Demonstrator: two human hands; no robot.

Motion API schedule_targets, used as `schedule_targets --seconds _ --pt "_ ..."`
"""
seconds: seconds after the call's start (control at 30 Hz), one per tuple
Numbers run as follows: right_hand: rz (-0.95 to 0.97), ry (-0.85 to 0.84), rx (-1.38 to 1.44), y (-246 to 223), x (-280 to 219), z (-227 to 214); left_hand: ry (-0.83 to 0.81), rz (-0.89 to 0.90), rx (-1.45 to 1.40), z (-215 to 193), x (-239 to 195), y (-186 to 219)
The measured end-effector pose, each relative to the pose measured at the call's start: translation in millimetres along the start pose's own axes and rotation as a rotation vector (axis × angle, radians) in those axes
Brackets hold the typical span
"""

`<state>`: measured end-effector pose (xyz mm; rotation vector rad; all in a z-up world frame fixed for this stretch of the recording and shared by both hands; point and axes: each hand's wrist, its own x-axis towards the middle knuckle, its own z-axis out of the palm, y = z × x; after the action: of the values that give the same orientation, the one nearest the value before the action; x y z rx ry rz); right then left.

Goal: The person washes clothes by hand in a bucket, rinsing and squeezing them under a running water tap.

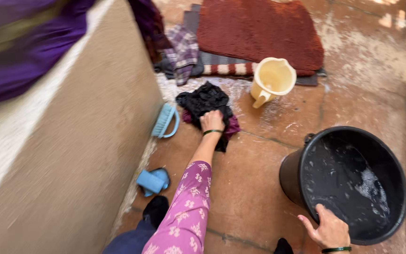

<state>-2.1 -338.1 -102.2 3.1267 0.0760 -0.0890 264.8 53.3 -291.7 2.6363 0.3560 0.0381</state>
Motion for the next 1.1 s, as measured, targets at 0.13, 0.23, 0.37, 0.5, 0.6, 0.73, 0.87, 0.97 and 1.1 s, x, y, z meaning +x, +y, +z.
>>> schedule_targets --seconds 0.13,0.23,0.37,0.5,0.6,0.73,0.87,0.97,1.1 --pt "0.009 -0.039 0.236 21 7 14 0.276 -0.063 -0.791 -25 -27 40" --pt "0.197 -0.19 0.776 47 35 9 0.173 0.041 -1.048 -39 -94 79" --pt "0.457 -0.074 0.257 30 66 -4 0.119 0.007 -1.126 -72 -209 57" --pt "0.543 -0.388 1.475 18 67 -14 -0.194 -0.469 -1.193 -115 -275 22" --pt "-0.207 -0.398 2.692 -20 60 -13 -0.233 -0.581 -1.083 -137 -295 21" --pt "-0.185 -0.528 1.822 -106 16 31 -0.07 -0.442 -1.094 -160 -288 33" --pt "-0.019 -0.161 1.422 -176 -32 55 -0.167 -0.397 -1.53 -161 -286 44" --pt "-0.251 0.117 1.219 -196 -61 55 -0.303 -0.502 -1.709 -148 -283 50" --pt "-0.011 0.283 1.3 -188 -50 51 -0.274 -0.398 -1.345 -154 -278 55"
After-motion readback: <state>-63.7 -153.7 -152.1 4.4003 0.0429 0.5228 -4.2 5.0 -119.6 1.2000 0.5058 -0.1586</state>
